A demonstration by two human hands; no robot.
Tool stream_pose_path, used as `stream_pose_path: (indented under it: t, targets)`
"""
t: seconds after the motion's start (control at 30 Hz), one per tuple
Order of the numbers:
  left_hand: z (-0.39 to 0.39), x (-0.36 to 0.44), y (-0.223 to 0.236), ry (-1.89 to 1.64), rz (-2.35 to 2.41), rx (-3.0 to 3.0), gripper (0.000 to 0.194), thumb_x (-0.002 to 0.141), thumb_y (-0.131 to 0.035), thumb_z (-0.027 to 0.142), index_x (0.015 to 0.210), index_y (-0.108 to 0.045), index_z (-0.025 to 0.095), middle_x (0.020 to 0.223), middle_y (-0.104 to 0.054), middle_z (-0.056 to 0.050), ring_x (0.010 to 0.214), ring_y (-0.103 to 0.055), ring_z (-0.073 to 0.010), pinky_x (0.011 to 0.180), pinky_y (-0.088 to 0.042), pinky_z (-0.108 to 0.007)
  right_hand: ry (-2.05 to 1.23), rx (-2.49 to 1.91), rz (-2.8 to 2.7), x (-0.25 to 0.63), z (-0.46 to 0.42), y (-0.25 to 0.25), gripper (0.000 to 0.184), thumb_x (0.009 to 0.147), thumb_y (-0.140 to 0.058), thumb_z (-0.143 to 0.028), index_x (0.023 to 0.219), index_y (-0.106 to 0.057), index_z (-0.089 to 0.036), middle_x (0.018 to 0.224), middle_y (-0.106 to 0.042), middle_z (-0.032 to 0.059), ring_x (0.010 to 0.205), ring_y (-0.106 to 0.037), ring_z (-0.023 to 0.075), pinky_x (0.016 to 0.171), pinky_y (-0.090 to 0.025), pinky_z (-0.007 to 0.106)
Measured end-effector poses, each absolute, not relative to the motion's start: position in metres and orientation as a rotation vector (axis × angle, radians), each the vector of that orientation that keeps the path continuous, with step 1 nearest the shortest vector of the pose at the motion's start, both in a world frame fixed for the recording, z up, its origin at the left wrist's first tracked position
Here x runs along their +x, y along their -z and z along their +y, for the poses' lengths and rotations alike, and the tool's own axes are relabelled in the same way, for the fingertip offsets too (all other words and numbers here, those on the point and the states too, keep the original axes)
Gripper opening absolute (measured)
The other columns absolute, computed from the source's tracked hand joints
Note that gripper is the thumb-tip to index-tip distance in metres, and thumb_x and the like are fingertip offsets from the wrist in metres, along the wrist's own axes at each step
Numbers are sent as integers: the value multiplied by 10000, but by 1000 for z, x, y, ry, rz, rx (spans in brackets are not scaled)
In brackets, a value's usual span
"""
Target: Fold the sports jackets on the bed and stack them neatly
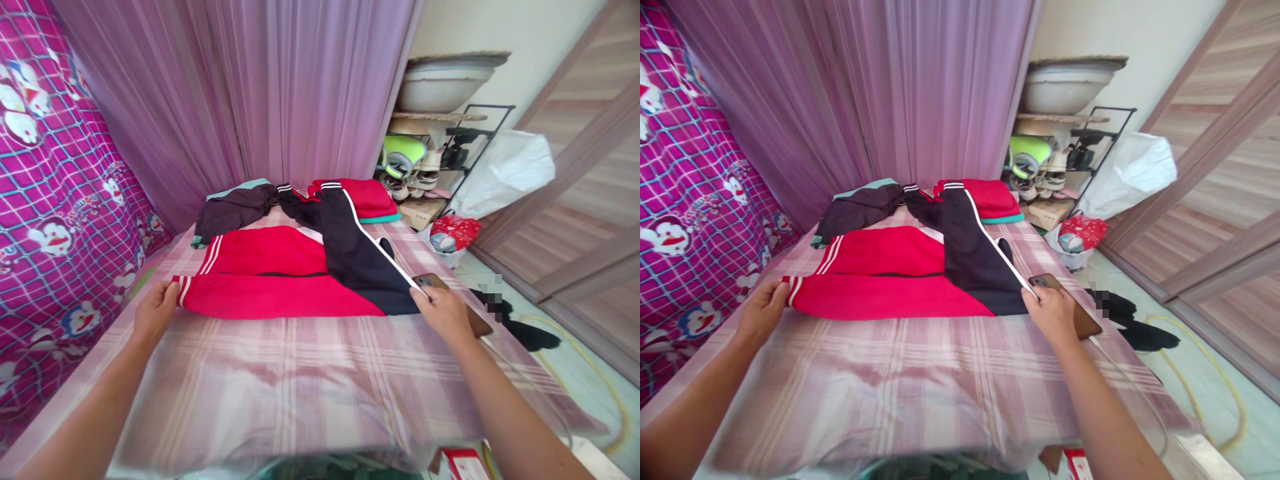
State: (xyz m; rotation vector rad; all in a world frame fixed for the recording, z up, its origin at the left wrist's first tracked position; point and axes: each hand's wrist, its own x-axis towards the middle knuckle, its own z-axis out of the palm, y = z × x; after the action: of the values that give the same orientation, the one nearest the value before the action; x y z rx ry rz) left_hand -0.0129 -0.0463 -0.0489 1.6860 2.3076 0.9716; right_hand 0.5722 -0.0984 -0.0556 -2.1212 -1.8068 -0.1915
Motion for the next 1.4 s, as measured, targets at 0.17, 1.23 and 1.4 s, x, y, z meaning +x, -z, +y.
stream_pose_path:
  t: [0.17,1.23,1.4]
  targets:
    - [-61,-14,51,-701,2342,1652,348,860,-430,501,928,-637,230,814,-704,-49,837,-655,-259,683,-440,-331,343,-2254,-1913,568,-113,68,378,900,-448,-452,760,-718,-226,756,-732,77,856,-646,261,918,-338,448]
    - [-11,-29,29,-191,2217,1606,298,667,-578,509,571,-652,237,681,-703,-81,732,-668,-276,675,-483,-341,134,-1859,-2260,495,-60,97,560,967,-322,-499,1416,-530,-236,1504,-481,92,1405,-402,273,1148,-301,502]
    - [-4,-26,27,-19,2054,1535,400,648,-593,593,478,-572,232,498,-565,-57,544,-576,-231,535,-423,-327,101,-1863,-2259,492,-63,90,561,975,-330,-482,1411,-534,-193,1505,-476,111,1408,-398,271,1152,-301,495]
